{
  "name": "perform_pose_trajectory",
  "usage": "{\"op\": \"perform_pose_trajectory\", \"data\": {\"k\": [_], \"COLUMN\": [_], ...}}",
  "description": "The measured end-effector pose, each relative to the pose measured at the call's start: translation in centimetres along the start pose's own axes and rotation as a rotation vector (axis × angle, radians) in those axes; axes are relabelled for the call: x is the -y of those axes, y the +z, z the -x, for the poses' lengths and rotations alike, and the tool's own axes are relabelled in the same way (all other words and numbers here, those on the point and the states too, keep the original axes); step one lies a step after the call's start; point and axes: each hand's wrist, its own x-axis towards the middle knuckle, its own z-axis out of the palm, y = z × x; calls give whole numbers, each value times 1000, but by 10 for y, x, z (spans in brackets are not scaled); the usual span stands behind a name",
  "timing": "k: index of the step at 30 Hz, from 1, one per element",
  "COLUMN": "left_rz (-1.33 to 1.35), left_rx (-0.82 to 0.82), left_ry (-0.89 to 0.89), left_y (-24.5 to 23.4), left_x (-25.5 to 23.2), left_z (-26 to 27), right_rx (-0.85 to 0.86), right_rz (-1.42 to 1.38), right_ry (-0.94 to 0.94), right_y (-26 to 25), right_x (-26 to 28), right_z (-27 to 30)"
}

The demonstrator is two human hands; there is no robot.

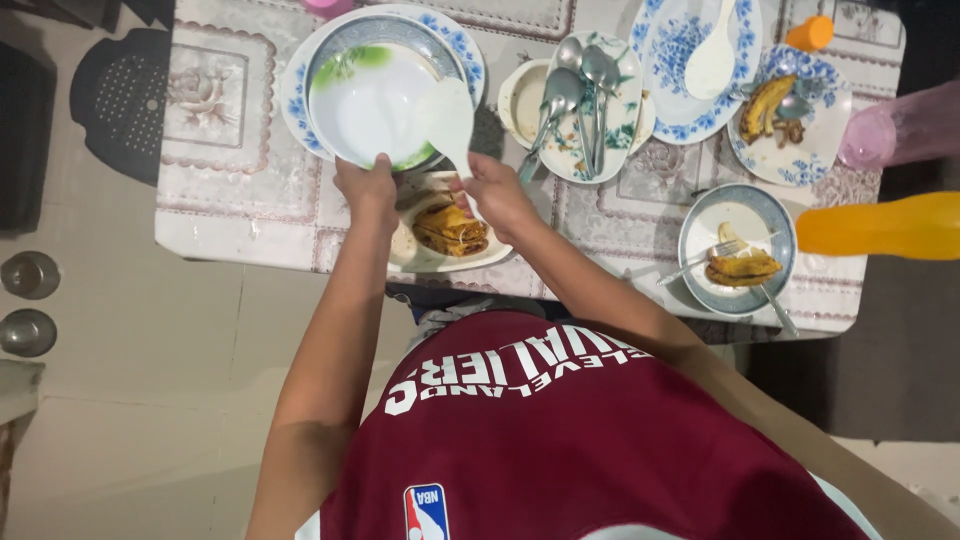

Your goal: Clearing dirty plates, bowls, and cutlery from a dining table and stacking them.

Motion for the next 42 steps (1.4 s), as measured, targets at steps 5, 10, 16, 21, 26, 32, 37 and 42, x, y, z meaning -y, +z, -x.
{"op": "perform_pose_trajectory", "data": {"k": [5,10,16,21,26,32,37,42], "left_rz": [-318,-360,-309,-598,-812,-811,-727,-718], "left_rx": [6,17,59,-42,182,428,437,365], "left_ry": [-99,-13,29,520,932,1050,975,840], "left_y": [8,15,15,35,67,128,157,170], "left_x": [1,2,21,24,3,49,42,58], "left_z": [-7,15,38,80,126,76,67,54], "right_rx": [48,63,-492,-698,-751,-895,-849,-771], "right_rz": [57,83,794,837,862,1021,1048,1074], "right_ry": [-43,-46,-531,-477,-598,-449,-245,-192], "right_y": [6,-4,-79,-117,-119,-144,-155,-163], "right_x": [5,-8,-17,-30,-47,-15,-8,-5], "right_z": [-13,-29,-45,-54,-45,-36,-44,-47]}}
